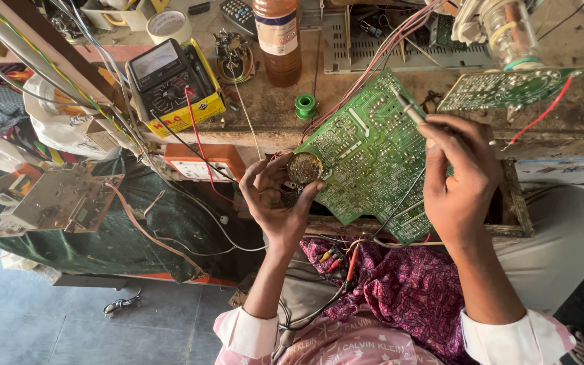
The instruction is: The person sits on the floor and uses a soldering iron and solder wire to attach wires to a green circuit board. They repeatedly heat solder joints and feed solder to secure connections.
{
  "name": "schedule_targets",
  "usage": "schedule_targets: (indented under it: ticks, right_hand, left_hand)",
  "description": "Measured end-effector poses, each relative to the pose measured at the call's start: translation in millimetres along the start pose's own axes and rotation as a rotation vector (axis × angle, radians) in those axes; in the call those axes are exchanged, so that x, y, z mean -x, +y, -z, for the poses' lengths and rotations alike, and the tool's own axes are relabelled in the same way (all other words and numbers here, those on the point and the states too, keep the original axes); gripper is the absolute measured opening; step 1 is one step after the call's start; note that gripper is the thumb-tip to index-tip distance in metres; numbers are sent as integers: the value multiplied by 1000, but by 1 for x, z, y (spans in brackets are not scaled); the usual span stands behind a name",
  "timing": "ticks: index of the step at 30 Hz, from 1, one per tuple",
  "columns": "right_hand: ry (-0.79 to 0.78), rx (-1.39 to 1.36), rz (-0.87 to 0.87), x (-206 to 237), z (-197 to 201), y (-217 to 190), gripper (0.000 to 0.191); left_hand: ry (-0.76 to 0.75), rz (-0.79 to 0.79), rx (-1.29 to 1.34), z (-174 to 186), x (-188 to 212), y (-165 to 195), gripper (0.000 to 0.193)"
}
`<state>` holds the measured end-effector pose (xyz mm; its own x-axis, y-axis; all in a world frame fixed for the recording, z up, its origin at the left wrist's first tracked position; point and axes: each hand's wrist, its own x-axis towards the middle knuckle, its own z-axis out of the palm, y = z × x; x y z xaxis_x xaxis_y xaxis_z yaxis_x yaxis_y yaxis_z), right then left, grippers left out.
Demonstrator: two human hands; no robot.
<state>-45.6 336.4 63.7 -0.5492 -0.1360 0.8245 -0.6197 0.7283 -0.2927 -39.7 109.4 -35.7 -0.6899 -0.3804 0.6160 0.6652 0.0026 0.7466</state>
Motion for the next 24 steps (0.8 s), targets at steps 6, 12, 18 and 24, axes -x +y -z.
schedule_targets:
  ticks: [6,12,18,24]
  right_hand:
    - [2,29,1,0,-1,3,18]
    - [-16,-3,20,-2,0,-3,16]
    - [19,53,64,-6,-1,-1,23]
    - [-65,123,102,0,-13,8,33]
  left_hand:
    - [-4,-7,19,-1,0,-1,81]
    - [-8,-10,42,-1,0,-1,80]
    - [-18,-13,50,0,0,-1,80]
    - [-14,-2,49,0,-1,-1,79]
